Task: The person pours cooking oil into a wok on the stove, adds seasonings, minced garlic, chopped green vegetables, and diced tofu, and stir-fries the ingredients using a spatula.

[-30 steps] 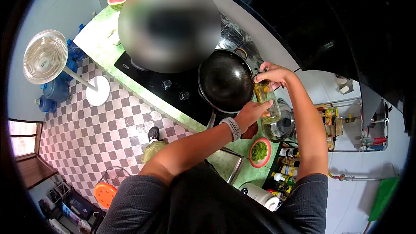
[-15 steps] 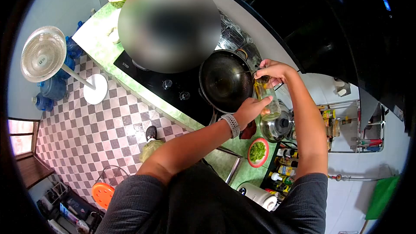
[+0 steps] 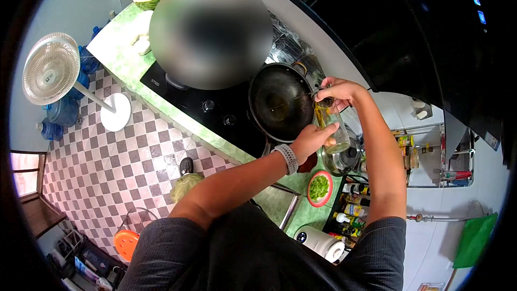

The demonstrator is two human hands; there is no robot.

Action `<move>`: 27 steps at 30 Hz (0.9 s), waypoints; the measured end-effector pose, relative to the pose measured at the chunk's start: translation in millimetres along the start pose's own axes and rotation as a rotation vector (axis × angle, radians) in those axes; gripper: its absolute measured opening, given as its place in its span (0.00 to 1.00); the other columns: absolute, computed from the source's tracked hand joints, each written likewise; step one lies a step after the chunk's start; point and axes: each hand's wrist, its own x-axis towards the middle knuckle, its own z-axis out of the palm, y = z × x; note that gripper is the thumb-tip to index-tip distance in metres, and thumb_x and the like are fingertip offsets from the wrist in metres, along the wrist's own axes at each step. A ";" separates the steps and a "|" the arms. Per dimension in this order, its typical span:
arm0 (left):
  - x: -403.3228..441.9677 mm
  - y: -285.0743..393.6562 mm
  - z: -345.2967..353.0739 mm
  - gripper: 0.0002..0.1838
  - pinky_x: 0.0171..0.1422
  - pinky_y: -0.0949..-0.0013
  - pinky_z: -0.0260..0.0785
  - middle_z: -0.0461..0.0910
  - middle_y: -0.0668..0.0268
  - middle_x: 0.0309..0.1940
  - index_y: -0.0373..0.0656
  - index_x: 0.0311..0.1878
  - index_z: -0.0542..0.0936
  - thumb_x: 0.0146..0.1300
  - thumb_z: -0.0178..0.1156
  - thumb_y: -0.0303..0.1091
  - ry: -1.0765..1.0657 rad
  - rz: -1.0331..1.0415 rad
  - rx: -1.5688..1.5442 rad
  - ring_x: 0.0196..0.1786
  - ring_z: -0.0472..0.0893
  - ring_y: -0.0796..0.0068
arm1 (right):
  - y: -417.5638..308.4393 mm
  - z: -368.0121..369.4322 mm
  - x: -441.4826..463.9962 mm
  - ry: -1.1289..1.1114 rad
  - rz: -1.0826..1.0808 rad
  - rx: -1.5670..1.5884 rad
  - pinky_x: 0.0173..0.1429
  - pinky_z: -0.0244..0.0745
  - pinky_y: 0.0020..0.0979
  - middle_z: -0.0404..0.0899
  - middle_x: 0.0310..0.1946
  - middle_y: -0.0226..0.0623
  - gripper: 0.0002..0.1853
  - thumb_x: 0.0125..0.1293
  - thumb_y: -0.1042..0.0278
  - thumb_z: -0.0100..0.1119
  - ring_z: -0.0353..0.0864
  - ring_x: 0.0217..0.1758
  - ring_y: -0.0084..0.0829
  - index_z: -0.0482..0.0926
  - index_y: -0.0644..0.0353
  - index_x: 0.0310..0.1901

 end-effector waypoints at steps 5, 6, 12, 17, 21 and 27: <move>-16.5 27.0 -0.1 0.23 0.47 0.74 0.69 0.83 0.70 0.34 0.41 0.38 0.83 0.68 0.59 0.55 0.028 -0.019 0.091 0.36 0.78 0.82 | -12.3 -1.0 -2.9 -0.010 0.020 0.020 0.32 0.84 0.33 0.77 0.37 0.37 0.36 0.45 0.55 0.77 0.82 0.22 0.33 0.64 0.49 0.53; -9.8 22.3 -2.0 0.23 0.46 0.75 0.68 0.83 0.71 0.33 0.41 0.38 0.83 0.69 0.59 0.55 0.016 -0.001 0.067 0.36 0.78 0.83 | -14.7 -2.2 -5.4 0.003 0.034 0.016 0.32 0.84 0.33 0.77 0.36 0.37 0.35 0.45 0.55 0.77 0.82 0.23 0.33 0.65 0.49 0.52; -1.0 18.0 -2.7 0.25 0.47 0.75 0.67 0.82 0.71 0.33 0.42 0.36 0.84 0.68 0.58 0.58 -0.013 -0.006 0.079 0.37 0.76 0.84 | -8.7 -7.7 -4.1 0.025 0.095 0.015 0.33 0.84 0.33 0.77 0.36 0.35 0.33 0.45 0.55 0.77 0.83 0.23 0.31 0.66 0.47 0.50; -9.4 21.3 0.9 0.25 0.45 0.75 0.66 0.83 0.71 0.33 0.42 0.35 0.84 0.68 0.58 0.58 -0.006 0.004 0.070 0.35 0.75 0.83 | -5.7 -2.6 -8.5 0.037 0.069 0.056 0.35 0.84 0.33 0.78 0.36 0.34 0.34 0.45 0.54 0.77 0.82 0.24 0.31 0.66 0.47 0.51; -14.3 27.7 -1.1 0.25 0.42 0.75 0.65 0.81 0.72 0.30 0.43 0.33 0.83 0.67 0.59 0.59 0.013 -0.023 0.107 0.33 0.73 0.84 | -9.7 -2.2 -9.8 0.045 0.055 0.055 0.37 0.84 0.33 0.78 0.38 0.35 0.35 0.45 0.54 0.77 0.83 0.25 0.31 0.66 0.48 0.53; -18.7 38.7 -1.6 0.25 0.42 0.74 0.65 0.79 0.73 0.29 0.44 0.32 0.82 0.67 0.59 0.59 0.019 -0.019 0.117 0.33 0.73 0.84 | -13.2 -4.8 -9.7 0.043 0.066 0.045 0.38 0.84 0.34 0.78 0.41 0.37 0.37 0.46 0.55 0.76 0.84 0.27 0.32 0.64 0.48 0.55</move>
